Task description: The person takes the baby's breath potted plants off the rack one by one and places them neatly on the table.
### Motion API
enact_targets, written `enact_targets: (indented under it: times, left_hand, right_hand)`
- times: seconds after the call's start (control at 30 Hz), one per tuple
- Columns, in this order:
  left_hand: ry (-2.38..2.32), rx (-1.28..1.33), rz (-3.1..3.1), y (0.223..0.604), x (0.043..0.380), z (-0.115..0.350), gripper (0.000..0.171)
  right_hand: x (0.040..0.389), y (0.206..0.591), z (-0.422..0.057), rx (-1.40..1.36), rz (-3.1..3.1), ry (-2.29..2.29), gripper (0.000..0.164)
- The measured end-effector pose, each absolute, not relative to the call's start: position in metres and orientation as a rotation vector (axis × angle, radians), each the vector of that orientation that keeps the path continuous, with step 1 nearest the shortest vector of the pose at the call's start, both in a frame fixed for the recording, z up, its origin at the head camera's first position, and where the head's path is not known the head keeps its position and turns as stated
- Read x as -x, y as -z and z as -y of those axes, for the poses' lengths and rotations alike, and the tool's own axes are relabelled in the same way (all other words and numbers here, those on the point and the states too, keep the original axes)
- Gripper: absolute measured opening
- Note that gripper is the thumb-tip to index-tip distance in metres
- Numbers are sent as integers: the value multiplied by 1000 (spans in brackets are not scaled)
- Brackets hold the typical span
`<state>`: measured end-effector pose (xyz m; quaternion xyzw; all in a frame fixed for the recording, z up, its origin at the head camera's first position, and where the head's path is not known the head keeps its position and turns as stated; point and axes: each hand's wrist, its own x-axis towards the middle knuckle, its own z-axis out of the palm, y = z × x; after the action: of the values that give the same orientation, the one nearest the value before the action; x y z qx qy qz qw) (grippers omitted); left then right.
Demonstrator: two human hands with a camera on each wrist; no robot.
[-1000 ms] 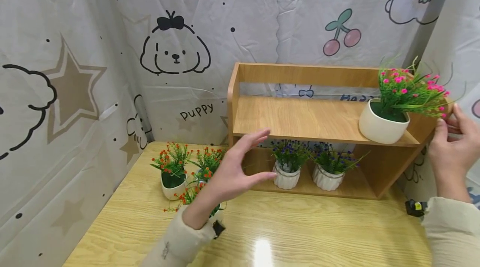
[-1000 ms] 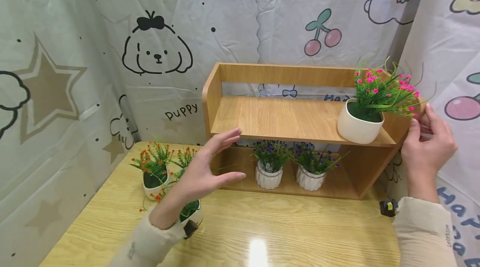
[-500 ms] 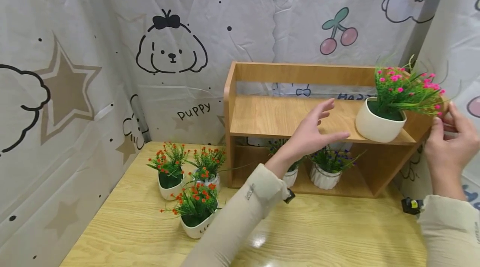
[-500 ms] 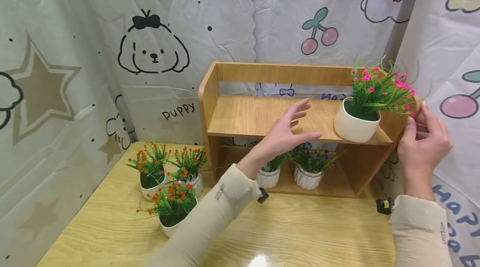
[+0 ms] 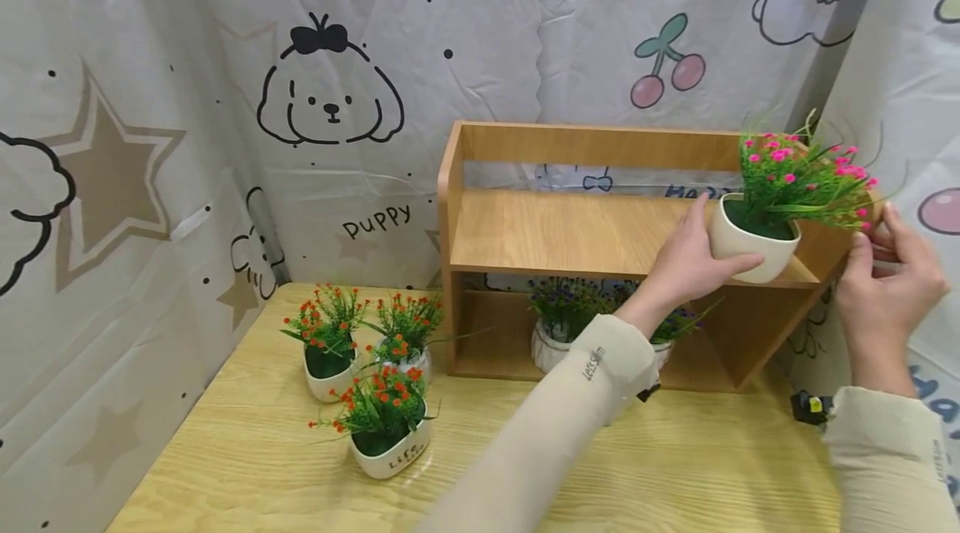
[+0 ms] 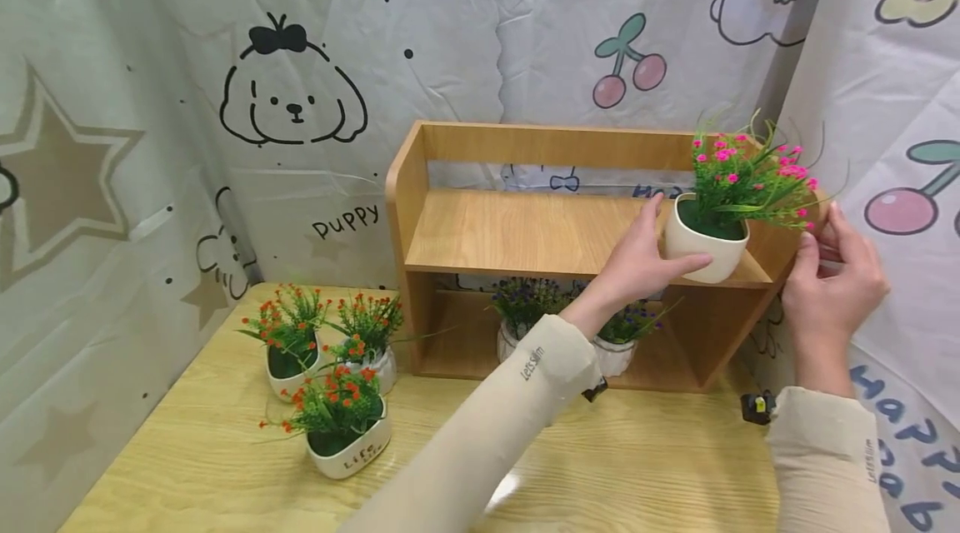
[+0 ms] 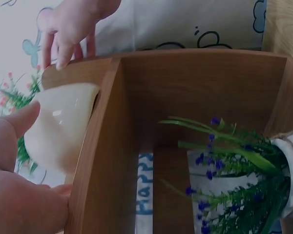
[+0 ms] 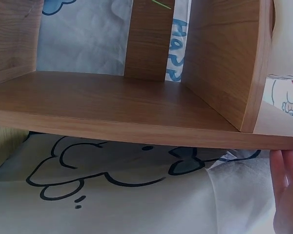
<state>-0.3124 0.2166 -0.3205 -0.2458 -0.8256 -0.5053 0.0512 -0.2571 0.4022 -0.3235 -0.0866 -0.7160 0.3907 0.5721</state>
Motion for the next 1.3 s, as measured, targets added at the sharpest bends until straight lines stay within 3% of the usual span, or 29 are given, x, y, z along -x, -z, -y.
enact_targets:
  times: [0.27,0.57,1.3]
  left_hand:
    - [1343,707,2551,322,310,-232,101]
    - [999,533,2618,326,304,-244,116]
    - [1005,741,2607,329,304,-226,97]
  right_hand:
    - [266,330,-414,224,1692,-891,36]
    - [271,335,-422,227,1693,-893,37]
    - [274,339,-424,284,1718,-821,40]
